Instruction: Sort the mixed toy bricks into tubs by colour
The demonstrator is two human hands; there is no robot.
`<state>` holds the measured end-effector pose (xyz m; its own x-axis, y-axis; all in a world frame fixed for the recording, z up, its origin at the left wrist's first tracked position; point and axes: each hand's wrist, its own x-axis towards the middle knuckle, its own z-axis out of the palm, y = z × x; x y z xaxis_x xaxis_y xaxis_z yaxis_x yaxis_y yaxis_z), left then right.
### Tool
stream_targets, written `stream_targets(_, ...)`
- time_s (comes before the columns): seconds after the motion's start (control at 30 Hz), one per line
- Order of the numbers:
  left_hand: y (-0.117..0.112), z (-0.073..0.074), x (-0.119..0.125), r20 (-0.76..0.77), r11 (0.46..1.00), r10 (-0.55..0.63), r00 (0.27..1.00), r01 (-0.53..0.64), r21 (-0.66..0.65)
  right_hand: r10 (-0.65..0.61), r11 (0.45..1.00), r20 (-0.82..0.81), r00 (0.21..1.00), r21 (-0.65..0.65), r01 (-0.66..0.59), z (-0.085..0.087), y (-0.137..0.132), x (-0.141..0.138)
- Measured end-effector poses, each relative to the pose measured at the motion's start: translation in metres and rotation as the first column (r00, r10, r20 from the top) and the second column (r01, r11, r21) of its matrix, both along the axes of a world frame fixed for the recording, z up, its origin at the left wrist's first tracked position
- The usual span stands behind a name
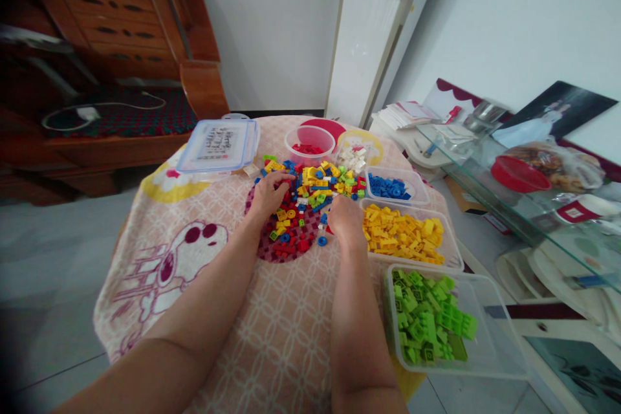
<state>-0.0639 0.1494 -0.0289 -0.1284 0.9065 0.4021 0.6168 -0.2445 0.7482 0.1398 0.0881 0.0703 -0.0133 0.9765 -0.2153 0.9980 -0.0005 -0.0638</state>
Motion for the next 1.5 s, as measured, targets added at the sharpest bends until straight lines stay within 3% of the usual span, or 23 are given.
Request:
stream_targets(0.23,0.000,0.000,0.000,0.011,1.000,-0.003,1.000,0.003,0.002,0.058,0.997,-0.013,0.998,-0.042,-0.059,0.003,-0.003,0.003)
stream_targets(0.7,-0.001,0.002,0.001,-0.002,1.000,0.006,1.000,-0.006,-0.013,0.037,0.999,-0.014,0.999,0.034,-0.037,-0.014,0.004,-0.001)
stream_targets(1.07,-0.001,0.002,0.000,0.002,1.000,-0.004,1.000,0.004,-0.011,0.082,0.994,-0.039,0.996,0.079,-0.079,-0.004,0.000,0.001)
stream_targets(1.3,-0.003,0.005,0.001,-0.001,1.000,0.004,1.000,-0.004,-0.018,-0.003,0.985,-0.115,0.993,0.174,0.023,0.014,-0.008,0.019)
stream_targets(1.5,-0.003,0.005,0.001,-0.002,1.000,0.009,1.000,-0.009,-0.007,-0.188,0.950,-0.102,0.977,0.233,0.207,0.025,-0.012,0.055)
